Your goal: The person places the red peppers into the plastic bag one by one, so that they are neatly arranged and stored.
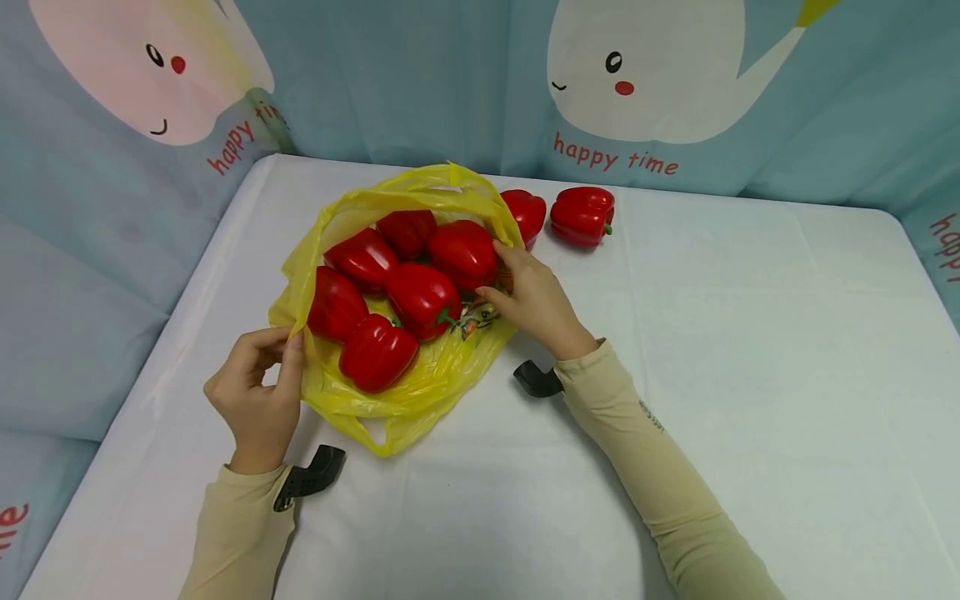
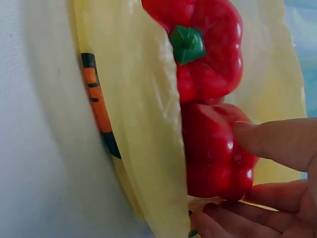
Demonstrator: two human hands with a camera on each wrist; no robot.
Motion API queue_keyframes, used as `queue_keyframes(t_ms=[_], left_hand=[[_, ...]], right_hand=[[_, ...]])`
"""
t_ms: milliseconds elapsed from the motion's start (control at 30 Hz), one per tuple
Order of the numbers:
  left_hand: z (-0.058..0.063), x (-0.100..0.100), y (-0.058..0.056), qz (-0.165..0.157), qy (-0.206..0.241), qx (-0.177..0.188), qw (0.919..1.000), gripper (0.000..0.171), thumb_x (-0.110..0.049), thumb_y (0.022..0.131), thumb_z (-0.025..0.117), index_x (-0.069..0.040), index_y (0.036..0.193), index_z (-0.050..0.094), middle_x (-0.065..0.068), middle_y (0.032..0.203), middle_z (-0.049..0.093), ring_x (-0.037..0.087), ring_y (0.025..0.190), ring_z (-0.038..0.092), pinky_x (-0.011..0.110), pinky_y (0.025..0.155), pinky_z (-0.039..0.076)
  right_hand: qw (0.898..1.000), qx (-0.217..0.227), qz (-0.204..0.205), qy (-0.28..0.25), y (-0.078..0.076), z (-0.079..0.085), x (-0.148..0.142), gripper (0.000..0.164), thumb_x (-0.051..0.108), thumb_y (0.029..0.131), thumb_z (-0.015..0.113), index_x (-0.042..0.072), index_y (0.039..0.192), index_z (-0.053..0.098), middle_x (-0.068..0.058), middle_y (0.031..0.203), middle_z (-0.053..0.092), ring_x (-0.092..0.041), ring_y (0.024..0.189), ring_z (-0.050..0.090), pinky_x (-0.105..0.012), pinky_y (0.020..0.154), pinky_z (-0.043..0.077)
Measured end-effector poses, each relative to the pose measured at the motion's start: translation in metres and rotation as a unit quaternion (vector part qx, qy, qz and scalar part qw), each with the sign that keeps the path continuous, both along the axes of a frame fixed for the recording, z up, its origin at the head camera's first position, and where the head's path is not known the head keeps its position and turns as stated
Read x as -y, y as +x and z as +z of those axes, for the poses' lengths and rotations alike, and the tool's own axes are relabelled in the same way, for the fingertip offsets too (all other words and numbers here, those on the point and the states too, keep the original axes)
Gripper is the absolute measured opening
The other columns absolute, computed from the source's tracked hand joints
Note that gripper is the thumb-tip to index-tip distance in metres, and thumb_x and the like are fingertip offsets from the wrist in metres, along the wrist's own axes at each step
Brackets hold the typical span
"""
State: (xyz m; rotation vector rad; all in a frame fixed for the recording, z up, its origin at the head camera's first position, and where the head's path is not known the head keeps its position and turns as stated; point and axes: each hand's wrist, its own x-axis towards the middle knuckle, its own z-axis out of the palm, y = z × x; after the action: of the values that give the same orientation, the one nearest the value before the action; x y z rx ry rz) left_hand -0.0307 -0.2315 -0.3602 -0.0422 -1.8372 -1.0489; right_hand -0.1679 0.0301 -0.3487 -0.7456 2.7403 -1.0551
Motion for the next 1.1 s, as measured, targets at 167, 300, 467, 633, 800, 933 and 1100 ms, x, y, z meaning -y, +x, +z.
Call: queue_keyframes(t_ms=[167,300,467,633,800,933,1100], left_hand=[[-0.001,0.0,0.0,0.002,0.001,0.0,1.0,0.026,-0.009,0.084,0.069,0.016,0.079,0.064,0.022,0.067,0.062,-0.007,0.068,0.055,0.009,0.069,0.047],[-0.001,0.0,-0.001,0.005,0.004,0.0,1.0,0.026,-0.01,0.084,0.07,0.015,0.079,0.064,0.019,0.067,0.062,-0.008,0.068,0.055,0.008,0.069,0.047],[-0.001,0.0,-0.001,0.007,0.005,0.001,1.0,0.026,-0.009,0.084,0.07,0.015,0.079,0.064,0.019,0.067,0.062,-0.008,0.068,0.055,0.008,0.069,0.047],[0.0,0.0,0.0,0.007,0.0,0.005,1.0,0.024,-0.007,0.084,0.069,0.016,0.079,0.064,0.022,0.067,0.061,-0.007,0.068,0.055,0.01,0.069,0.047],[0.0,0.0,0.0,0.005,0.001,0.002,1.0,0.026,-0.009,0.084,0.069,0.016,0.079,0.064,0.023,0.066,0.061,-0.006,0.068,0.055,0.01,0.07,0.047],[0.0,0.0,-0.001,0.002,0.003,0.001,1.0,0.026,-0.009,0.084,0.069,0.016,0.079,0.064,0.02,0.066,0.061,-0.006,0.067,0.055,0.01,0.069,0.047],[-0.002,-0.001,-0.001,0.006,0.01,-0.006,0.9999,0.026,-0.009,0.084,0.069,0.016,0.078,0.064,0.018,0.067,0.062,-0.006,0.067,0.055,0.01,0.069,0.047]], right_hand=[[1.0,0.017,-0.017,-0.001,-0.003,0.001,-0.003,0.069,0.025,0.088,0.069,-0.004,0.142,0.037,-0.016,0.141,0.044,-0.027,0.128,0.042,-0.039,0.106,0.036],[0.999,0.02,-0.025,-0.017,-0.004,0.003,-0.006,0.066,0.023,0.088,0.069,-0.004,0.141,0.041,-0.016,0.139,0.047,-0.027,0.126,0.045,-0.039,0.104,0.039],[0.994,0.021,-0.04,-0.104,-0.005,0.006,-0.012,0.053,0.015,0.087,0.07,-0.005,0.132,0.051,-0.018,0.127,0.056,-0.027,0.115,0.055,-0.038,0.089,0.052],[0.977,-0.039,-0.068,-0.197,-0.013,0.005,-0.025,0.033,0.008,0.086,0.07,-0.005,0.116,0.062,-0.016,0.113,0.064,-0.025,0.1,0.063,-0.038,0.08,0.056],[0.948,-0.056,-0.134,-0.281,-0.026,0.002,-0.044,0.024,0.006,0.088,0.068,-0.007,0.108,0.066,-0.014,0.104,0.067,-0.017,0.088,0.064,-0.028,0.081,0.054],[0.929,-0.036,-0.19,-0.315,-0.033,0.004,-0.06,0.024,0.008,0.088,0.067,-0.007,0.107,0.066,-0.013,0.101,0.068,-0.013,0.084,0.062,-0.02,0.078,0.052],[0.911,-0.027,-0.23,-0.342,-0.038,0.005,-0.076,0.023,0.008,0.089,0.064,-0.005,0.108,0.067,-0.008,0.099,0.067,-0.015,0.083,0.062,-0.02,0.075,0.053]])
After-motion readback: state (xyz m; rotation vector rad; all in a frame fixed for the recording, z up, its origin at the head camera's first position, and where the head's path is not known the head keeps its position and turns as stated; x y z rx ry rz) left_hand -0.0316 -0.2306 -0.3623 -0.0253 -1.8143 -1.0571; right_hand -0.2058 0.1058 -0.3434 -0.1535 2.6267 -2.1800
